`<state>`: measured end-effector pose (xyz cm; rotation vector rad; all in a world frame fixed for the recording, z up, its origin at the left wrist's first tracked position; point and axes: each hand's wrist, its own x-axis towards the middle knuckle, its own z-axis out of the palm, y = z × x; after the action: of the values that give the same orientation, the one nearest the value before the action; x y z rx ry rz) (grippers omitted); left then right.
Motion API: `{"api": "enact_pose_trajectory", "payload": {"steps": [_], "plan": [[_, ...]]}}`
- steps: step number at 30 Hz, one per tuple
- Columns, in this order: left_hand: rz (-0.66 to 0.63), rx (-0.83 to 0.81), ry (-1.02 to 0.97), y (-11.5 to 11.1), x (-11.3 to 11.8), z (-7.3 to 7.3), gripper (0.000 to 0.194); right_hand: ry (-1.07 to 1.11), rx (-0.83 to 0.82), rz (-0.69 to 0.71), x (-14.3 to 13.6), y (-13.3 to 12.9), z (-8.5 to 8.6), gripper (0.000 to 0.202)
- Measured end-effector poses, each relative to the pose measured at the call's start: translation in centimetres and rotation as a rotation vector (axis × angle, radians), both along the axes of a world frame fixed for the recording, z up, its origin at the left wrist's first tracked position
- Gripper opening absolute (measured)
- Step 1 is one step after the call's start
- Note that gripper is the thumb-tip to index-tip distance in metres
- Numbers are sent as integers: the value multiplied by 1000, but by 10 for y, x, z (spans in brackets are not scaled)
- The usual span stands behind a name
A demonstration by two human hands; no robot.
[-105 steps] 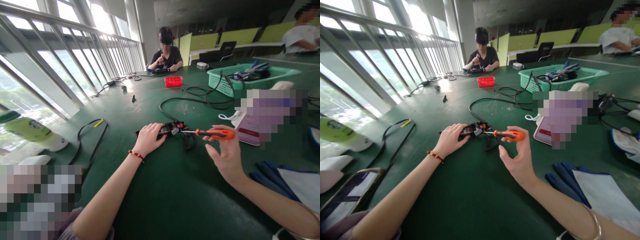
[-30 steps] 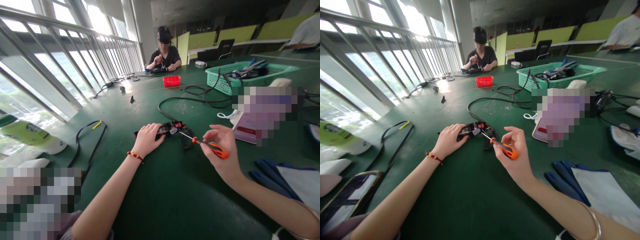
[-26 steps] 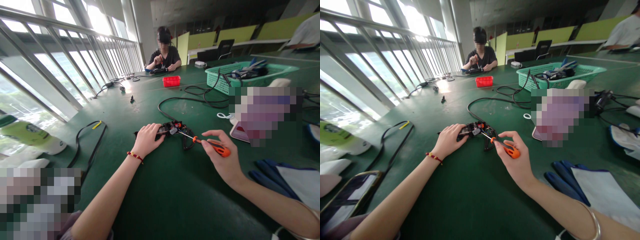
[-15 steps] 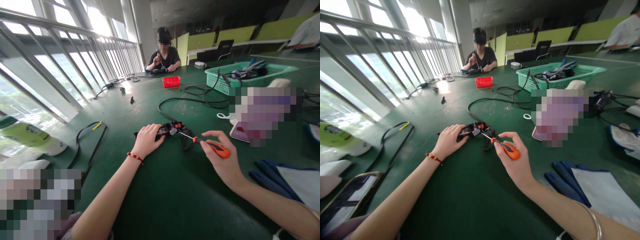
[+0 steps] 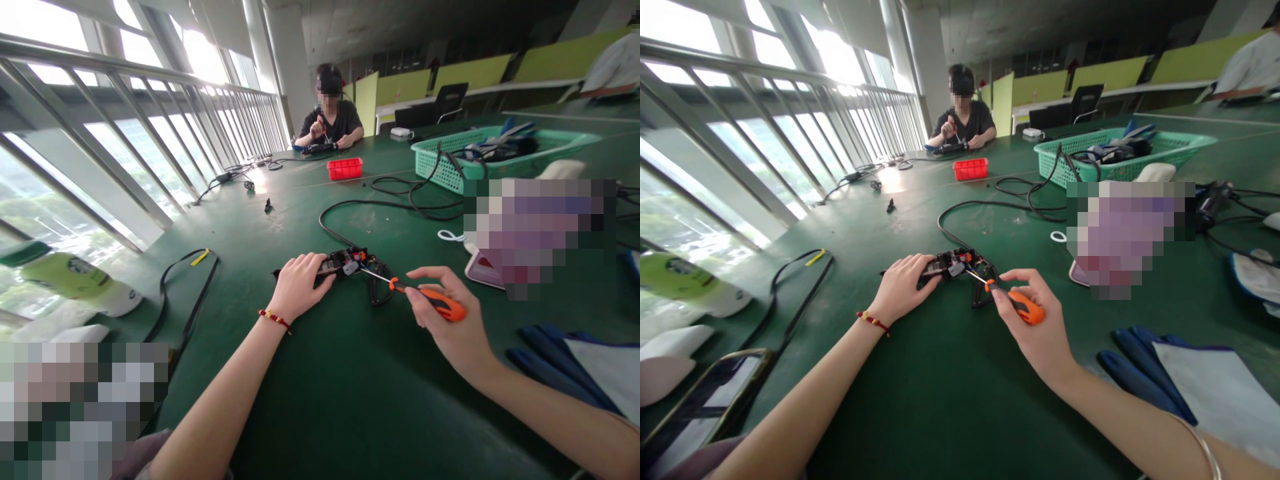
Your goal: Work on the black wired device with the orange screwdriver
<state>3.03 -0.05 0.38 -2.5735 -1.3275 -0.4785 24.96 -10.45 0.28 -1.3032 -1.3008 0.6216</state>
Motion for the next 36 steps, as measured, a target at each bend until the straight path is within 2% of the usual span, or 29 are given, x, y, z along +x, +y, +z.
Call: {"api": "enact_pose_trajectory", "payload": {"steps": [2, 6, 8, 10, 12, 14, 16, 20, 24, 28, 33, 36], "plan": [[0, -7, -2, 0, 0, 0, 33, 14, 35, -10, 1, 2, -3, 20], [8, -31, 10, 2, -1, 1, 35, -15, 228, -21, 3, 4, -7, 39], [2, -75, 22, 2, -2, 5, 35, -126, 211, 32, 3, 3, -6, 34], [-1, -153, 46, 3, -4, 13, 35, -284, 93, 173, 1, 0, -4, 23], [33, -251, 83, 3, -8, 22, 36, -459, 7, 376, -1, -2, -2, 22], [114, -341, 110, 3, -15, 31, 37, -619, 10, 547, -3, -2, -2, 26], [194, -417, 113, 4, -26, 38, 38, -720, 35, 629, -3, -1, -4, 27], [259, -525, 110, 10, -56, 51, 46, -728, 7, 654, -2, 2, -6, 27], [425, -550, 95, 16, -94, 65, 56, -681, -10, 642, -3, 1, -5, 26], [544, -591, 47, 13, -127, 75, 49, -668, 3, 633, -3, 0, -4, 26], [767, -639, 11, 10, -153, 85, 48, -681, 16, 625, -3, 0, -5, 26], [901, -543, 9, 7, -157, 90, 49, -686, 29, 620, -2, 0, -6, 26]]}}
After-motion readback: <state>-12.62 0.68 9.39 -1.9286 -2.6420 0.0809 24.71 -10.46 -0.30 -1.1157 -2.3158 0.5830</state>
